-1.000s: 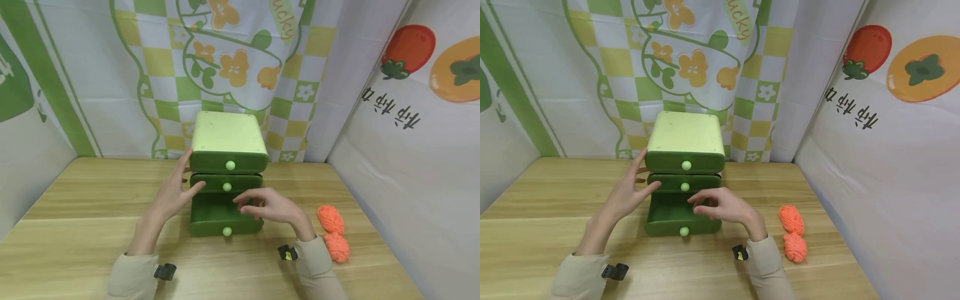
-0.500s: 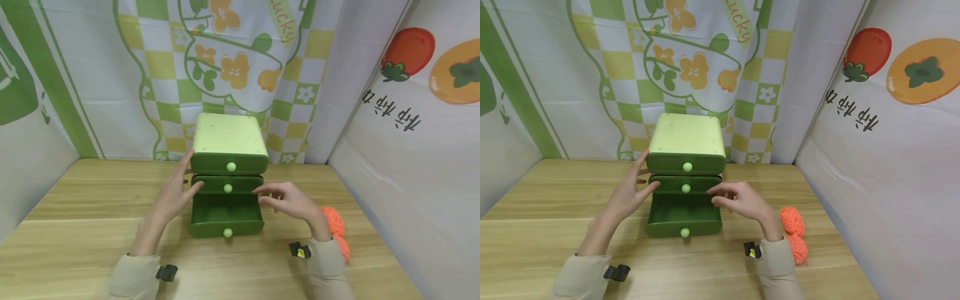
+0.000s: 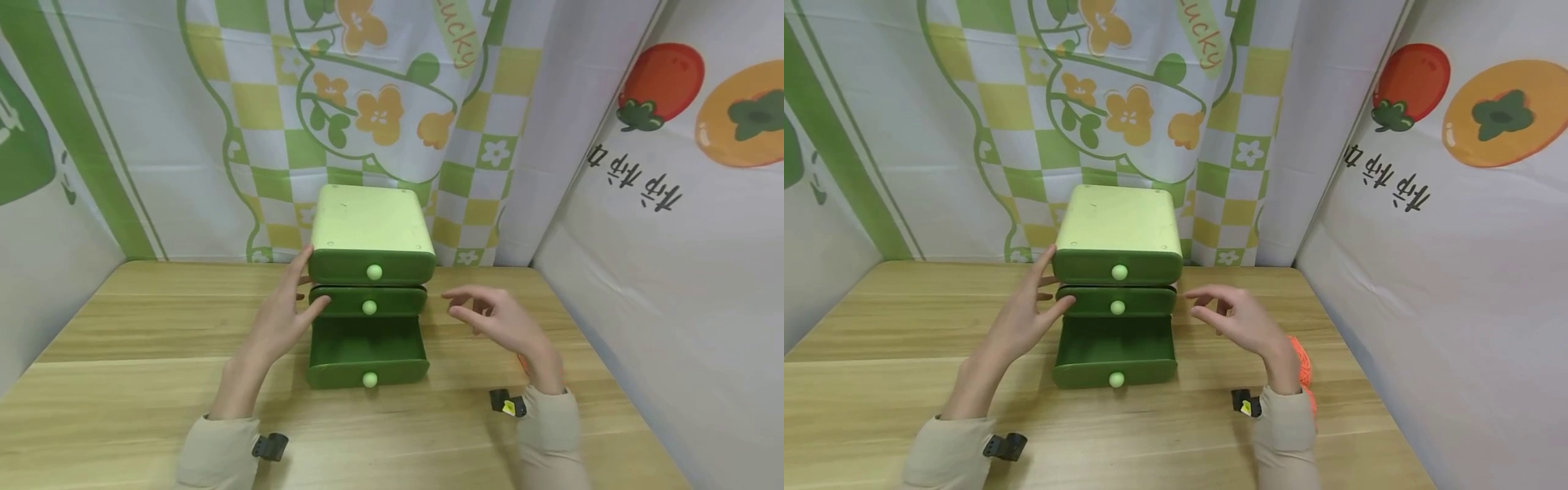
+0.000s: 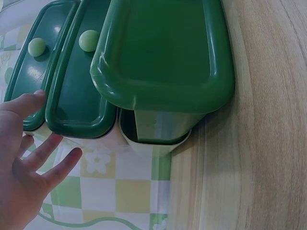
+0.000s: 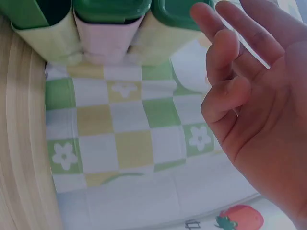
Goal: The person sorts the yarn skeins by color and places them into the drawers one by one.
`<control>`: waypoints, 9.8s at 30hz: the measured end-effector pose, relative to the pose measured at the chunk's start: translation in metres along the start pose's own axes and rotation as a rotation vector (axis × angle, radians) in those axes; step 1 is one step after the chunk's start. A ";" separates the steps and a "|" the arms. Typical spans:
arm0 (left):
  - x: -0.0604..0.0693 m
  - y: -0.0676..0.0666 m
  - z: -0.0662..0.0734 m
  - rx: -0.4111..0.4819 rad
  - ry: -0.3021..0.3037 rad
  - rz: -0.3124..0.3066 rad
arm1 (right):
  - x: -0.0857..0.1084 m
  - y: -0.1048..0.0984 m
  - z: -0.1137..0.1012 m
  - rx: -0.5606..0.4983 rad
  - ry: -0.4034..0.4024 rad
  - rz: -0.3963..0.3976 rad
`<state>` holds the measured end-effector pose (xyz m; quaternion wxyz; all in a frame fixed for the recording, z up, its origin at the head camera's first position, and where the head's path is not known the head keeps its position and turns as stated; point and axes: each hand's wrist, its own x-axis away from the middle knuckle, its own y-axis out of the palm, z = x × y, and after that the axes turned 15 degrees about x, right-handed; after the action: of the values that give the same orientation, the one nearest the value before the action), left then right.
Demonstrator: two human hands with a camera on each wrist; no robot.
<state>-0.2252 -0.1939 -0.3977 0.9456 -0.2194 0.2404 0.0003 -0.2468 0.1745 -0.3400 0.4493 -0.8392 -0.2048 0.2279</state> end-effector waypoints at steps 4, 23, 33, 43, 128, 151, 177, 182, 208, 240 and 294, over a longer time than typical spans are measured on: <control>0.000 0.000 0.000 0.000 -0.001 -0.003 | 0.005 -0.007 0.004 0.019 0.034 0.016; 0.000 0.000 -0.001 -0.001 -0.006 -0.008 | 0.020 -0.022 0.037 0.179 0.192 0.076; 0.000 -0.001 -0.002 0.004 -0.013 -0.010 | 0.021 -0.022 0.066 0.227 0.274 0.038; -0.002 0.000 0.000 0.007 0.003 -0.015 | 0.027 -0.020 0.080 0.190 0.316 0.058; 0.000 -0.001 0.002 0.042 -0.038 -0.015 | 0.158 0.015 0.118 0.170 0.334 -0.085; 0.000 -0.001 0.003 0.034 -0.034 -0.008 | 0.156 0.017 0.111 0.065 0.381 -0.203; 0.001 0.000 0.004 0.057 -0.047 -0.014 | 0.154 0.016 0.102 0.081 0.365 -0.109; 0.000 0.000 0.004 0.065 -0.044 -0.012 | 0.147 0.016 0.098 0.117 0.325 -0.055; 0.000 0.000 0.004 0.043 -0.040 -0.010 | 0.093 0.010 0.063 0.156 0.243 -0.122; 0.002 -0.005 0.003 0.031 -0.034 0.002 | 0.021 0.022 0.012 0.302 0.006 -0.109; 0.001 -0.002 0.005 0.022 -0.038 -0.013 | -0.021 0.066 -0.005 0.259 -0.070 -0.097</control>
<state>-0.2218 -0.1935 -0.3941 0.9523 -0.2104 0.2208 -0.0043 -0.2522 0.1257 -0.3896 0.5567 -0.7550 -0.2295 0.2596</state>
